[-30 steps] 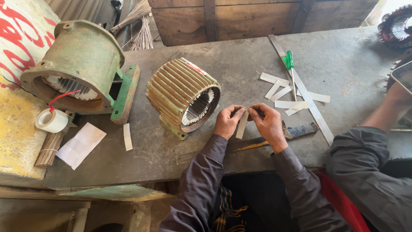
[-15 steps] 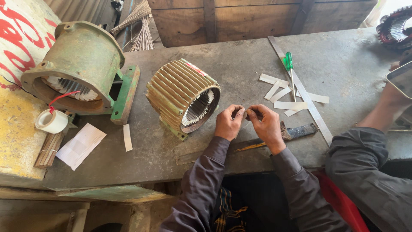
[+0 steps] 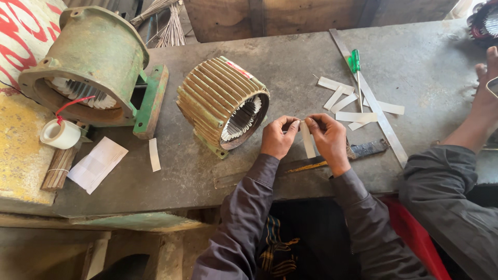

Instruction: The person sits at a workbench and repeatedly folds small white paper strips by hand. They place the folded strips into the slots of a cylindrical motor stator core. A second person is visible to the right, working on a separate motor component.

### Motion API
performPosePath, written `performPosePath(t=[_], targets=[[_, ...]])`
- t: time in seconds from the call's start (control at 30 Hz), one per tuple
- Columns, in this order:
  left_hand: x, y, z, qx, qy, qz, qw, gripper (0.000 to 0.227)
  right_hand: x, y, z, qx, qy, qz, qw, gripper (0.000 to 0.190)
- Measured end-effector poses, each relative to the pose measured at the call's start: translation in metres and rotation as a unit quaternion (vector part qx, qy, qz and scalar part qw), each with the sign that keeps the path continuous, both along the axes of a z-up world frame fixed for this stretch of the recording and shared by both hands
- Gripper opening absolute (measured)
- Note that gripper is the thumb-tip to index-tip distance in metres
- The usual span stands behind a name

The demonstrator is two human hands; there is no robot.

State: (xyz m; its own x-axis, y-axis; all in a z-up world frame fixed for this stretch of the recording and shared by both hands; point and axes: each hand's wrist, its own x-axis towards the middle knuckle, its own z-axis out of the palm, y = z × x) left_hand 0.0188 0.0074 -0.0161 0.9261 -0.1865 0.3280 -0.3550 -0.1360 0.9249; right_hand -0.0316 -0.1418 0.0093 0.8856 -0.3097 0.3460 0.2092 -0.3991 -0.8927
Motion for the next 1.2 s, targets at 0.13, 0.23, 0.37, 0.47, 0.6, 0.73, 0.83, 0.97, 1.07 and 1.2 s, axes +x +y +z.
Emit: performPosePath(t=[0.13,0.23,0.37,0.47,0.6,0.73,0.83,0.97,1.07,1.2], targets=[[-0.002,-0.001,0.006,0.017,-0.007,0.006,1.0,0.02,0.002,-0.007,-0.002,0.127,0.054,0.073,0.988,0.024],[-0.004,-0.001,0.005,0.031,-0.003,-0.002,1.0,0.02,0.004,-0.01,-0.008,0.159,0.072,0.083,0.981,0.025],[-0.002,-0.001,0.0,0.033,-0.003,-0.007,0.999,0.02,0.008,-0.014,-0.016,0.195,0.079,0.105,0.972,0.024],[0.0,-0.001,-0.005,0.03,-0.038,-0.011,0.999,0.019,0.009,-0.015,-0.019,0.164,0.08,0.104,0.978,0.021],[0.002,-0.002,-0.008,0.037,-0.05,-0.017,0.998,0.019,0.01,-0.017,-0.023,0.14,0.069,0.132,0.979,0.018],[0.002,-0.001,-0.005,0.022,0.016,-0.034,0.999,0.02,0.009,-0.016,-0.021,0.157,0.078,0.13,0.976,0.019],[0.001,-0.001,-0.003,-0.004,-0.009,-0.029,1.0,0.019,0.008,-0.011,-0.019,0.152,0.082,0.105,0.979,0.019],[-0.002,-0.001,0.002,0.024,-0.011,-0.002,1.0,0.02,0.007,-0.014,-0.014,0.262,0.076,0.116,0.955,0.024],[-0.003,-0.001,0.003,0.052,-0.023,0.019,0.998,0.022,0.01,-0.013,-0.018,0.233,0.08,0.103,0.964,0.022],[0.001,-0.002,-0.006,0.025,-0.017,-0.012,0.999,0.023,0.015,-0.014,-0.028,0.204,0.069,0.11,0.97,0.023]])
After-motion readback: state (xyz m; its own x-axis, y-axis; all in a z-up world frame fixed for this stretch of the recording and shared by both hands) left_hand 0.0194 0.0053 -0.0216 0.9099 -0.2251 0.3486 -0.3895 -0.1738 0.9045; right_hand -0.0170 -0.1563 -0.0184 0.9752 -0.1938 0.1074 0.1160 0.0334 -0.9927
